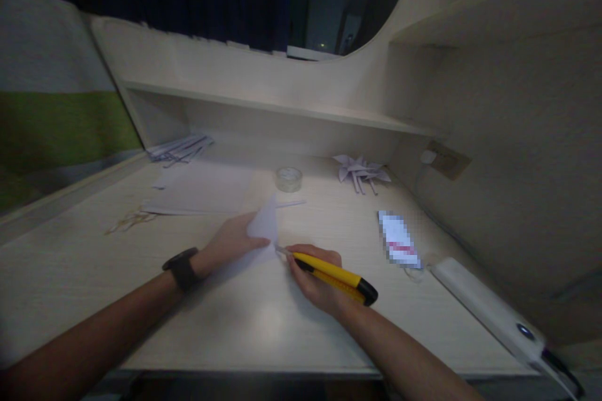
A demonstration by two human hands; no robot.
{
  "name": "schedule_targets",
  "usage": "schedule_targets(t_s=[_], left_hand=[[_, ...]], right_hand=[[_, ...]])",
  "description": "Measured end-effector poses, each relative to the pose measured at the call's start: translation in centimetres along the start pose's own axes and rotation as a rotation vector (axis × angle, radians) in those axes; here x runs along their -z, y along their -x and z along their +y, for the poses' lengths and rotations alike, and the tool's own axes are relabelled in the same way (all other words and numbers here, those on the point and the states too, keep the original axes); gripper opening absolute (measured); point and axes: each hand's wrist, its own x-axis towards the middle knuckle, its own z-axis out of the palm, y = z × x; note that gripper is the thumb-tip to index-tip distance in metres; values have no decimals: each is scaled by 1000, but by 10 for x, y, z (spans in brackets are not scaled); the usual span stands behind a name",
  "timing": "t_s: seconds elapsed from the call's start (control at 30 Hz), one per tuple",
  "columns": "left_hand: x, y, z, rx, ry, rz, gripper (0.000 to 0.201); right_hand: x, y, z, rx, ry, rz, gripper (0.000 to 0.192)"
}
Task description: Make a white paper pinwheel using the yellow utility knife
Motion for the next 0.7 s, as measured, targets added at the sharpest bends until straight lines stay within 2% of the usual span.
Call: schedule_targets(t_s=[0.27, 0.43, 0.7], left_hand=[[0, -1, -2, -12, 40, -14, 47], [-1, -2, -3, -22, 75, 16, 53], [2, -10, -6, -39, 226, -41, 52]], right_hand=[[1, -1, 0, 15, 3, 3, 11], [2, -3, -4, 61, 44, 32, 10], [3, 1, -3, 120, 68, 18, 12]])
